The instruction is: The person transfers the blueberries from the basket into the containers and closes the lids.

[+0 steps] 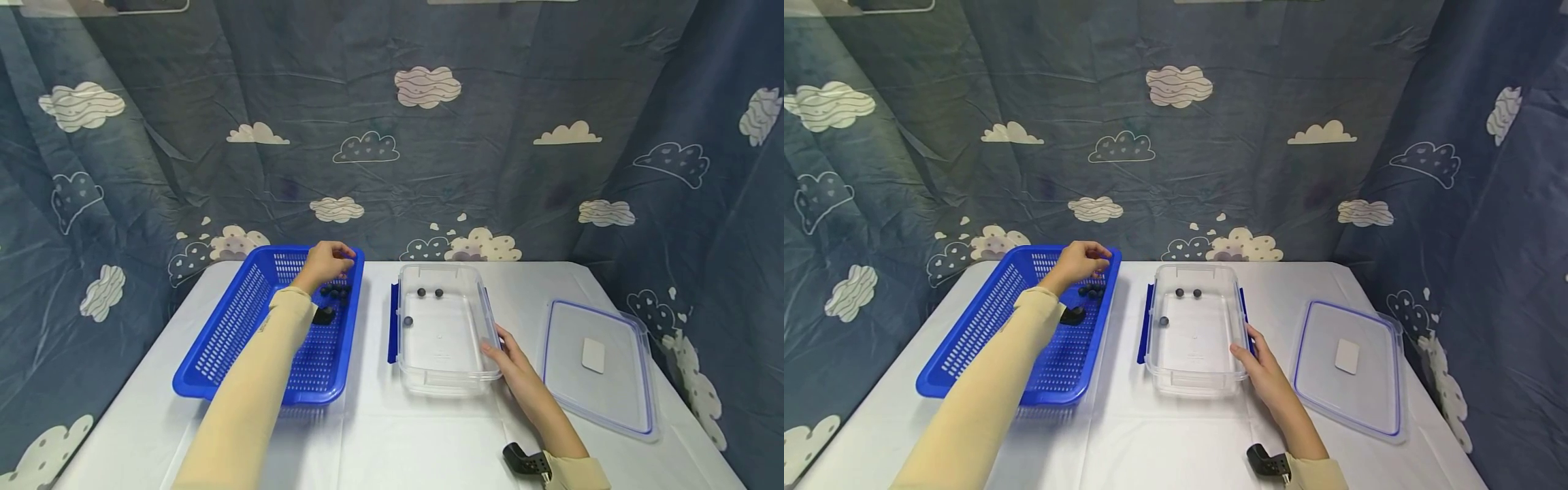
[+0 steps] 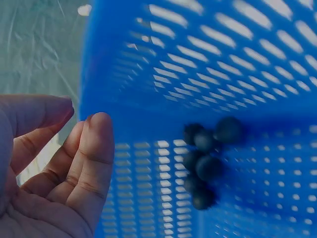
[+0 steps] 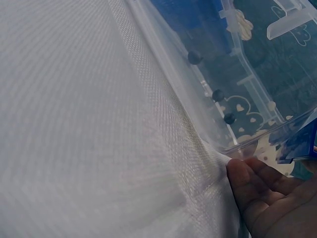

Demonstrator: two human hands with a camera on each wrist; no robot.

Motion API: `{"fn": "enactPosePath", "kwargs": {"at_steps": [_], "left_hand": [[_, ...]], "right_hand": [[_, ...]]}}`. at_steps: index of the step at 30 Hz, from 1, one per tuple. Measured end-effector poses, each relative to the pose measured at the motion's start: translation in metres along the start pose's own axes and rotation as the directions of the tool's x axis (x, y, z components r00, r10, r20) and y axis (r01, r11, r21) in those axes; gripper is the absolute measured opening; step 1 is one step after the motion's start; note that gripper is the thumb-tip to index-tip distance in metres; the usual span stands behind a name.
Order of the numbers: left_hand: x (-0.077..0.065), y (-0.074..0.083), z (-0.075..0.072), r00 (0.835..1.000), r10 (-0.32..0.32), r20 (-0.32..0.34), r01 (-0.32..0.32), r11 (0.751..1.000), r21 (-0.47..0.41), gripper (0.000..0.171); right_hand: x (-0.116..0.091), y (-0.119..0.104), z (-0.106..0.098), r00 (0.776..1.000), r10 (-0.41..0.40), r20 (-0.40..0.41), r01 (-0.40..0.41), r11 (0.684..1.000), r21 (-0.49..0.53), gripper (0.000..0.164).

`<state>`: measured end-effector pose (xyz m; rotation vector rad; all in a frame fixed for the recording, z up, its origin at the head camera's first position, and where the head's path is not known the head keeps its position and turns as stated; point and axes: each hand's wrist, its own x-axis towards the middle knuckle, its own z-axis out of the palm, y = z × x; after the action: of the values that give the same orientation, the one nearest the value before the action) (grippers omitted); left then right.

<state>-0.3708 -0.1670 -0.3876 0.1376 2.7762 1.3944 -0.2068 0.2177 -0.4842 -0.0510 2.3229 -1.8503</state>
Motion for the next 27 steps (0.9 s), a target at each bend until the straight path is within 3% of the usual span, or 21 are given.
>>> {"fn": "enactPosePath", "kwargs": {"at_steps": [10, 19, 27], "left_hand": [[-0.006, -0.031, -0.010, 0.999, -0.036, -0.027, 0.039, 0.994, 0.106, 0.021], [-0.006, -0.053, -0.011, 0.998, -0.063, -0.030, 0.069, 0.965, 0.253, 0.026], [-0.006, -0.061, -0.010, 0.997, -0.069, 0.028, 0.055, 0.935, 0.351, 0.026]], "right_hand": [[0.000, -0.001, 0.000, 1.000, -0.019, 0.019, 0.019, 1.000, 0.006, 0.073], [0.000, -0.001, 0.000, 1.000, -0.010, 0.001, 0.010, 1.000, 0.005, 0.073], [0.000, 0.000, 0.000, 1.000, 0.000, 0.004, 0.000, 1.000, 0.011, 0.073]]}}
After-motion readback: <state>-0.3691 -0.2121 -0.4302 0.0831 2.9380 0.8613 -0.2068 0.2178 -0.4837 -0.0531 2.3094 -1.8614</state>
